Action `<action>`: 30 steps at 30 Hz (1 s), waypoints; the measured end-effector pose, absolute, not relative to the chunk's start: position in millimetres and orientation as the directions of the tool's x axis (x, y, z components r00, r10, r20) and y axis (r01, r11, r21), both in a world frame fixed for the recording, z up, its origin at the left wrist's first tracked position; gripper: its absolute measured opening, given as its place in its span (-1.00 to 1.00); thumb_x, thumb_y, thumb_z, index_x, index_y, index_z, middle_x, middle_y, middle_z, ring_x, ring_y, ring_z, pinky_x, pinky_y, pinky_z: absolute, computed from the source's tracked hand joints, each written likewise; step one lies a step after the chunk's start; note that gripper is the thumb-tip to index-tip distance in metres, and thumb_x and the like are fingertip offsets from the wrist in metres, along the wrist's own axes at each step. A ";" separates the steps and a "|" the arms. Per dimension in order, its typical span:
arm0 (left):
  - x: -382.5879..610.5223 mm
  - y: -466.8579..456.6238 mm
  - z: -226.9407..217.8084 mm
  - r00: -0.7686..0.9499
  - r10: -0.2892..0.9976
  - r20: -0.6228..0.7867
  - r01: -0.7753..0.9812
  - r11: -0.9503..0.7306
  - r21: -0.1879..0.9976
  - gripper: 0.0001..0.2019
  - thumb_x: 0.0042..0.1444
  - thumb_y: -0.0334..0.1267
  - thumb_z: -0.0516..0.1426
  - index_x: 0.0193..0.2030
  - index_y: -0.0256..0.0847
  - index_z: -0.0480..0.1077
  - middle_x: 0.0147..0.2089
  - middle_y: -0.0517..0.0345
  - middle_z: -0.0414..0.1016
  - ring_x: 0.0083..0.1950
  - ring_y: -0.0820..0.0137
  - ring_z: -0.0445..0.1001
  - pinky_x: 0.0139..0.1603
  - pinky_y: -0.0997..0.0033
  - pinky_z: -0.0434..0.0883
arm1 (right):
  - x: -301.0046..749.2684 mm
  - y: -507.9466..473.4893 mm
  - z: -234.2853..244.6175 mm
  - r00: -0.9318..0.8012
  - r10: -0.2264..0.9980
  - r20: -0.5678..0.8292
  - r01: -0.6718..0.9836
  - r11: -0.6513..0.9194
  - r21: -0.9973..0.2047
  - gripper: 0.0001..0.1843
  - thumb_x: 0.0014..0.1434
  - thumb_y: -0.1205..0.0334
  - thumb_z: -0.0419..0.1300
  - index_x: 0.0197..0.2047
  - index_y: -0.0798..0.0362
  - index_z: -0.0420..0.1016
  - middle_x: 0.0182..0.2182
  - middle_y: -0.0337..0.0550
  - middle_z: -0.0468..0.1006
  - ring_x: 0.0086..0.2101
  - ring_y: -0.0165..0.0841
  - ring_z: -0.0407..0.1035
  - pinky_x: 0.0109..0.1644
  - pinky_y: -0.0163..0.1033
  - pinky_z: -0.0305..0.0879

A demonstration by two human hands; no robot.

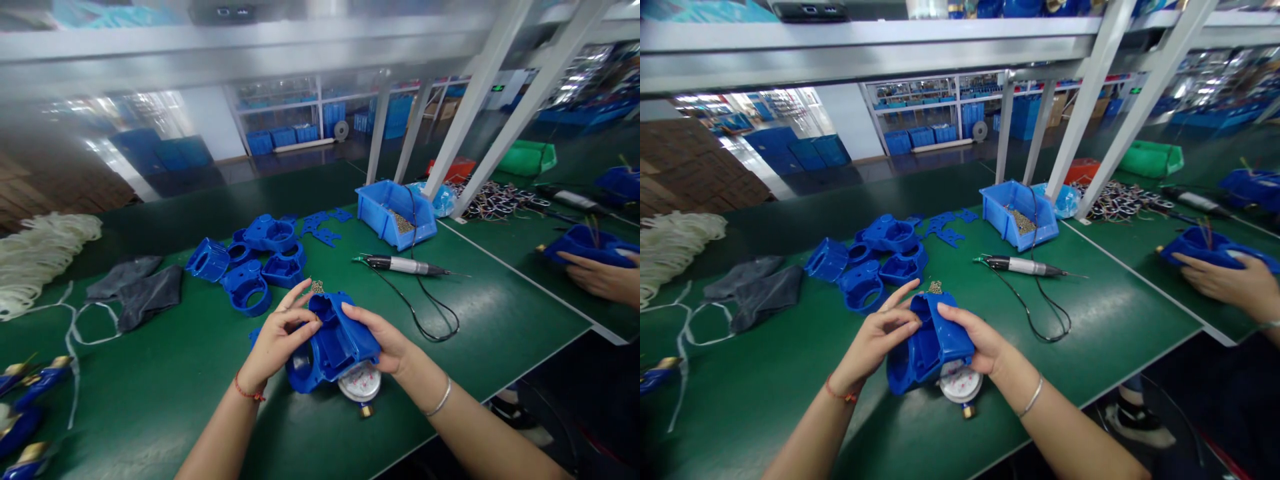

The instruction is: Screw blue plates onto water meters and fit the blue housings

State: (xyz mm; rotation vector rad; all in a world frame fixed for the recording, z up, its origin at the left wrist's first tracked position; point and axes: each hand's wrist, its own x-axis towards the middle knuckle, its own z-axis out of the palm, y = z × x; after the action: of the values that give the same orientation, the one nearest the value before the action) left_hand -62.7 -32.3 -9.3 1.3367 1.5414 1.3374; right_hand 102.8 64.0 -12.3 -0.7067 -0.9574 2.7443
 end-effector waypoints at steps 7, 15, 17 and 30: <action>-43.3 -33.6 -15.8 -0.370 0.926 -0.068 -0.105 0.031 0.994 -0.80 -0.01 -0.12 0.28 -0.44 -0.22 0.53 0.10 -0.11 0.45 0.26 0.06 0.25 0.26 0.16 0.14 | 119.6 80.0 -6.9 -0.710 0.654 -0.260 0.069 -0.302 -0.951 -0.23 0.13 -0.40 -0.10 -0.02 0.08 0.50 -0.21 -0.03 0.58 -0.17 -0.19 0.46 0.06 0.01 0.32; -18.3 -38.9 -13.9 -0.353 0.827 -0.437 -0.580 0.173 0.796 -0.69 -0.29 -0.15 0.42 -0.43 -0.30 0.55 0.00 -0.09 0.51 0.05 0.16 0.41 0.03 0.31 0.36 | 137.9 59.3 -32.0 -0.493 0.869 -0.037 -0.164 -0.135 -0.977 -0.37 0.21 -0.30 -0.14 0.08 -0.04 0.36 0.08 -0.02 0.41 0.08 -0.17 0.32 0.16 0.07 0.24; -14.5 -42.6 -14.7 -0.369 0.791 -0.489 -0.639 0.166 0.751 -0.67 -0.31 -0.16 0.43 -0.41 -0.32 0.56 -0.13 -0.06 0.56 -0.12 0.27 0.47 -0.10 0.39 0.42 | 134.7 54.0 -32.5 -0.473 0.881 0.002 -0.254 -0.134 -0.958 -0.46 0.25 -0.21 -0.12 0.05 -0.05 0.36 0.08 -0.04 0.40 0.08 -0.17 0.32 0.11 0.05 0.30; 11.0 -61.3 -73.3 -0.565 0.640 -0.521 -0.744 -0.122 0.657 -0.67 -0.30 -0.14 0.43 -0.37 -0.22 0.52 -0.32 0.22 0.56 -0.25 0.45 0.49 -0.13 0.54 0.42 | 157.7 42.3 -34.2 -0.621 0.775 0.118 0.113 0.238 -0.965 -0.60 0.28 0.11 -0.03 0.13 -0.01 0.38 0.22 -0.05 0.24 0.20 -0.21 0.14 0.30 0.01 0.06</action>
State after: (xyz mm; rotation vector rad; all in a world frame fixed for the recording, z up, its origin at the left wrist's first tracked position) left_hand 11.0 -61.3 -73.3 -0.1343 1.1643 1.8361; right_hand 157.7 42.3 -34.2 -0.8113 -1.9120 1.4158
